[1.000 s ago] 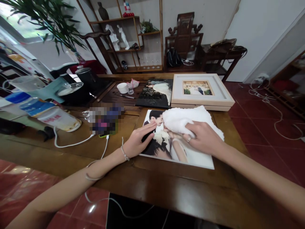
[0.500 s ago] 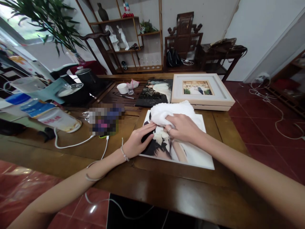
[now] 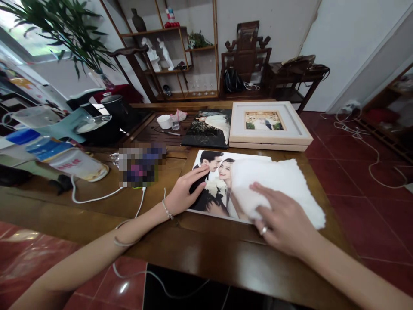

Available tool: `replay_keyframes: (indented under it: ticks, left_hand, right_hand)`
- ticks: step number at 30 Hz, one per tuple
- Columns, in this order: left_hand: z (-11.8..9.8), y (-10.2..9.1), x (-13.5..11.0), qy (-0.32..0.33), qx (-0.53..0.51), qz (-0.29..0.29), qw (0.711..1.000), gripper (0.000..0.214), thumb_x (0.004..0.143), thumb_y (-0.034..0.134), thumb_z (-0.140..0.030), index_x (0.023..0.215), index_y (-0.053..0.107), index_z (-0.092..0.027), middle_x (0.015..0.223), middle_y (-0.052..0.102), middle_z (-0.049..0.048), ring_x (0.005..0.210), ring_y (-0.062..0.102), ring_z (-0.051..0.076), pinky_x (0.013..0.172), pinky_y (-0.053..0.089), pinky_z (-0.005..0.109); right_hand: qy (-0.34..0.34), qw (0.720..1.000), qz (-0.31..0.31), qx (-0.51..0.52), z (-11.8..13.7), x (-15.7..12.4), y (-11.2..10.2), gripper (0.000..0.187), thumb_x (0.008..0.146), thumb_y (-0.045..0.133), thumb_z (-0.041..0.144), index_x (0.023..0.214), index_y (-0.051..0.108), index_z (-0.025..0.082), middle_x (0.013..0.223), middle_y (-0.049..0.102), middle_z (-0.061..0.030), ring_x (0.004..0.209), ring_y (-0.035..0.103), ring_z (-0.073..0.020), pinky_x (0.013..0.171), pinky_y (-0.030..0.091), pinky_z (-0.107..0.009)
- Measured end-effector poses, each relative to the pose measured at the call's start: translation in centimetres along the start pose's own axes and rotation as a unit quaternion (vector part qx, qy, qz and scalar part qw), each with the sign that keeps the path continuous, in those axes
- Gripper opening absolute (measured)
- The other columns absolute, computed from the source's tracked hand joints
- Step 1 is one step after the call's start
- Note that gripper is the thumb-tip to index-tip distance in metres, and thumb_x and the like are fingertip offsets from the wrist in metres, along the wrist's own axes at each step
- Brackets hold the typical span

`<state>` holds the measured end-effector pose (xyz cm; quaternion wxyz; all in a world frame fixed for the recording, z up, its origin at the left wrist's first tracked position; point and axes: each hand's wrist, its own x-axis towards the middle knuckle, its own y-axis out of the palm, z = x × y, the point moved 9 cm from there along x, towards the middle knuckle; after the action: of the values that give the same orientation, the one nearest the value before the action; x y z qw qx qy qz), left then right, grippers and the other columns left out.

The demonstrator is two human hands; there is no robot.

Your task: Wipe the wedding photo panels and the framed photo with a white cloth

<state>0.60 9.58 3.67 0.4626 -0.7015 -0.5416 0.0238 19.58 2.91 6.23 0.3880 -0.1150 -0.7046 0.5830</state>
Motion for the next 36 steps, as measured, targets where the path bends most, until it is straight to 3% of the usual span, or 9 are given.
replay_keyframes:
  ticks: [4, 9, 13, 16, 20, 24, 28, 33, 36]
  left_hand:
    - [0.4, -0.8, 0.0, -0.027, -0.012, -0.037, 0.999, 0.041, 0.085, 0.053, -0.017, 0.126, 0.053, -0.015, 0.141, 0.042, 0.0157, 0.132, 0.039, 0.025, 0.110, 0.033, 0.044]
    - [3.1, -1.6, -0.1, -0.156, -0.149, -0.077, 0.973, 0.039, 0.082, 0.058, -0.022, 0.121, 0.055, -0.018, 0.142, 0.038, 0.0142, 0.131, 0.040, 0.027, 0.099, 0.044, 0.040]
    - [5.6, -1.9, -0.7, -0.293, -0.330, -0.132, 0.888, 0.037, 0.078, 0.063, -0.024, 0.114, 0.057, -0.017, 0.131, 0.052, 0.0142, 0.117, 0.054, 0.024, 0.093, 0.048, 0.035]
    - [6.8, -2.1, -1.3, -0.375, -0.413, -0.169, 0.812, 0.036, 0.076, 0.065, -0.027, 0.110, 0.056, -0.019, 0.126, 0.056, 0.0132, 0.097, 0.064, 0.024, 0.075, 0.054, 0.034]
    - [7.4, -2.1, -1.5, -0.413, -0.498, -0.186, 0.739, 0.025, 0.079, 0.059, -0.027, 0.102, 0.056, -0.016, 0.116, 0.062, 0.0150, 0.077, 0.068, 0.023, 0.058, 0.056, 0.034]
    - [7.3, -1.2, -1.7, -0.440, -0.566, -0.170, 0.676, 0.023, 0.086, 0.049, -0.029, 0.099, 0.058, -0.012, 0.099, 0.067, 0.0129, 0.066, 0.067, 0.018, 0.052, 0.055, 0.028]
    - [6.4, -0.8, -1.3, -0.433, -0.594, -0.137, 0.664, 0.031, 0.090, 0.042, -0.032, 0.096, 0.061, -0.008, 0.079, 0.068, 0.0104, 0.057, 0.065, 0.015, 0.047, 0.054, 0.025]
    - [5.8, -0.8, -0.6, -0.399, -0.626, -0.126, 0.658, 0.034, 0.091, 0.041, -0.033, 0.100, 0.061, -0.007, 0.071, 0.068, 0.0088, 0.056, 0.064, 0.014, 0.053, 0.053, 0.024]
    - [5.6, -0.2, -0.5, -0.386, -0.636, -0.110, 0.658, 0.034, 0.089, 0.043, -0.033, 0.101, 0.062, -0.007, 0.072, 0.069, 0.0095, 0.062, 0.066, 0.015, 0.060, 0.053, 0.024]
  right_hand:
    - [-0.068, 0.993, 0.019, 0.094, 5.6, -0.4, -0.4, 0.017, 0.074, 0.051, 0.015, 0.057, 0.057, 0.018, 0.132, 0.052, -0.0173, 0.125, 0.044, -0.0323, 0.090, 0.048, -0.045]
    - [-0.068, 0.992, 0.021, 0.100, 4.8, 1.0, -0.6, 0.016, 0.074, 0.048, 0.015, 0.064, 0.060, 0.018, 0.124, 0.059, -0.0169, 0.118, 0.052, -0.0293, 0.084, 0.052, -0.043]
    - [-0.012, 0.998, 0.041, 0.049, 0.7, 3.5, 0.7, 0.019, 0.081, 0.046, 0.019, 0.078, 0.064, 0.018, 0.125, 0.058, -0.0167, 0.101, 0.061, -0.0281, 0.078, 0.054, -0.044]
    - [0.027, 0.997, 0.053, 0.040, -0.8, 6.0, 1.7, 0.021, 0.083, 0.046, 0.020, 0.091, 0.065, 0.015, 0.124, 0.057, -0.0179, 0.106, 0.059, -0.0281, 0.084, 0.051, -0.043]
    - [0.021, 0.996, 0.075, 0.045, 1.6, 8.4, 2.3, 0.043, 0.084, 0.052, 0.047, 0.104, 0.062, 0.010, 0.135, 0.046, -0.0246, 0.131, 0.035, -0.0353, 0.100, 0.039, -0.048]
    - [-0.030, 0.995, 0.092, 0.036, 5.8, 8.7, 2.1, 0.081, 0.063, 0.058, 0.074, 0.113, 0.059, 0.010, 0.147, 0.023, -0.0283, 0.136, 0.015, -0.0429, 0.106, 0.024, -0.059]
    - [-0.046, 0.995, 0.085, -0.010, 7.9, 7.7, 1.8, 0.059, 0.063, 0.073, 0.043, 0.111, 0.060, 0.012, 0.147, 0.022, -0.0280, 0.135, 0.015, -0.0462, 0.102, 0.026, -0.063]
    - [-0.079, 0.996, 0.027, -0.007, 8.7, 6.6, 0.0, 0.032, 0.071, 0.063, 0.024, 0.100, 0.060, 0.011, 0.142, 0.030, -0.0309, 0.132, 0.022, -0.0480, 0.096, 0.035, -0.062]
    - [-0.091, 0.996, -0.011, 0.009, 8.5, 6.4, -2.2, 0.029, 0.070, 0.058, 0.020, 0.099, 0.058, 0.014, 0.139, 0.037, -0.0290, 0.131, 0.028, -0.0453, 0.094, 0.040, -0.060]
